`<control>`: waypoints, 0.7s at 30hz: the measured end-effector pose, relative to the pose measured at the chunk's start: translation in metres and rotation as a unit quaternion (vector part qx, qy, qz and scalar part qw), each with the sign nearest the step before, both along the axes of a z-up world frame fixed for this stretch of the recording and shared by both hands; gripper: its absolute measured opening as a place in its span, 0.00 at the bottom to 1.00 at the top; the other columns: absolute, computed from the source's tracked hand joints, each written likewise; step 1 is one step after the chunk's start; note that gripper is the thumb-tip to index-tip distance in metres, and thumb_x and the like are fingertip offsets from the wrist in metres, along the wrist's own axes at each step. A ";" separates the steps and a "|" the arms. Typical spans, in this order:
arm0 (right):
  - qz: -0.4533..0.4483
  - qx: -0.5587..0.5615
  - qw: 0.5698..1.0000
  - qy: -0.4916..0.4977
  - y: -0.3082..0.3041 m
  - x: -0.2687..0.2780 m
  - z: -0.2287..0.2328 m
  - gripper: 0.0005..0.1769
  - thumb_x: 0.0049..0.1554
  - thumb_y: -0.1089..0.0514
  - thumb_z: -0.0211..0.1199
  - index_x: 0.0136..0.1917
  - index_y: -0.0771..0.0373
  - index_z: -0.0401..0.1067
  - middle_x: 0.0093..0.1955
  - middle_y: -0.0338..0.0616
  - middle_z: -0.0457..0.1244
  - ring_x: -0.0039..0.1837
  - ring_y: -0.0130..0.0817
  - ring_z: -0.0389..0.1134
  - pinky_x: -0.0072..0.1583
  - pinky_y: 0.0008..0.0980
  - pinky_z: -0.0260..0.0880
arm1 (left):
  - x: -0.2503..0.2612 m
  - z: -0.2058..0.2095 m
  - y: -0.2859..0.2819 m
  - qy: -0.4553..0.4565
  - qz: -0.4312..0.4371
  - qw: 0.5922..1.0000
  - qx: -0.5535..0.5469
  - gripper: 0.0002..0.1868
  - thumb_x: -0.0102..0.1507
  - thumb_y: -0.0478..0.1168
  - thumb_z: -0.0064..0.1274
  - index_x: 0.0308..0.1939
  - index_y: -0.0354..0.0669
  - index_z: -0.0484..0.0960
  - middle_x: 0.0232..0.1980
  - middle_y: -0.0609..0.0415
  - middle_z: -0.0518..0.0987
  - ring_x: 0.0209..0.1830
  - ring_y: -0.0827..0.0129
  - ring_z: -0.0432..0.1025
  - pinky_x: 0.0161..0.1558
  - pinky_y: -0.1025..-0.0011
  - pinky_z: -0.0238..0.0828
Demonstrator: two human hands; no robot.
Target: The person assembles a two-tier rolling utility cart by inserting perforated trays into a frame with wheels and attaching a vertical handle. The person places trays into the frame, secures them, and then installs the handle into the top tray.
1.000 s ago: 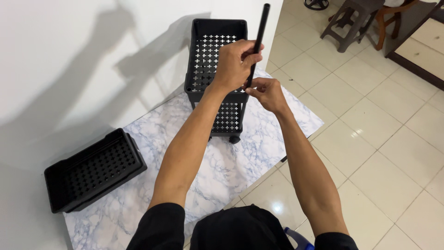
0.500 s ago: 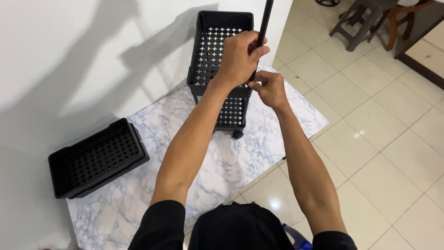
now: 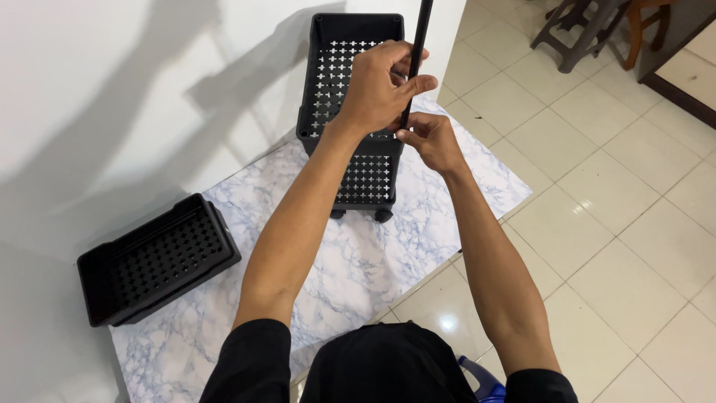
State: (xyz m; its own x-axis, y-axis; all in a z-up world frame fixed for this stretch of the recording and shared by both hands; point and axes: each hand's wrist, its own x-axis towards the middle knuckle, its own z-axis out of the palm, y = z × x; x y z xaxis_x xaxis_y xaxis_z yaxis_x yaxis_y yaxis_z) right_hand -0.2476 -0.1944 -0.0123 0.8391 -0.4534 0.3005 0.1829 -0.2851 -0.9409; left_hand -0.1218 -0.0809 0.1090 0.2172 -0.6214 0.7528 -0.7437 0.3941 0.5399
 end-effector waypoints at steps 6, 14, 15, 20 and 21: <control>-0.011 0.022 0.999 0.031 -0.007 0.003 0.007 0.08 0.56 0.71 0.68 0.51 0.71 0.77 0.48 0.48 0.72 0.49 0.27 0.73 0.54 0.28 0.75 | 0.009 -0.002 -0.006 0.035 -0.030 0.999 0.024 0.14 0.60 0.43 0.69 0.41 0.36 0.86 0.33 0.53 0.87 0.32 0.73 0.84 0.36 0.76 0.81; -0.019 0.041 0.999 0.024 -0.005 0.004 0.004 0.08 0.55 0.71 0.70 0.49 0.71 0.77 0.47 0.46 0.73 0.47 0.25 0.72 0.51 0.26 0.74 | 0.014 -0.008 -0.007 0.078 -0.069 0.994 0.040 0.12 0.63 0.41 0.66 0.46 0.36 0.86 0.36 0.54 0.87 0.36 0.74 0.83 0.41 0.75 0.83; -0.004 0.053 0.999 0.009 -0.007 0.005 0.002 0.07 0.56 0.71 0.69 0.50 0.70 0.77 0.48 0.45 0.72 0.48 0.24 0.72 0.52 0.25 0.75 | 0.012 -0.009 -0.006 0.082 -0.066 0.994 0.037 0.12 0.63 0.40 0.65 0.47 0.36 0.86 0.37 0.54 0.87 0.37 0.74 0.83 0.41 0.75 0.82; 0.022 0.060 0.998 -0.007 -0.010 0.005 -0.015 0.08 0.60 0.68 0.66 0.53 0.69 0.78 0.47 0.40 0.71 0.47 0.21 0.67 0.50 0.25 0.70 | -0.010 -0.023 0.002 0.087 -0.013 0.996 0.012 0.13 0.63 0.37 0.64 0.49 0.36 0.84 0.38 0.52 0.85 0.37 0.72 0.81 0.39 0.74 0.81; 0.031 0.071 0.997 -0.014 -0.010 0.006 -0.017 0.08 0.61 0.68 0.65 0.54 0.69 0.78 0.46 0.38 0.70 0.47 0.20 0.67 0.51 0.25 0.69 | -0.012 -0.025 0.003 0.076 0.005 0.997 0.005 0.13 0.61 0.36 0.65 0.49 0.35 0.84 0.39 0.52 0.84 0.36 0.71 0.80 0.38 0.74 0.81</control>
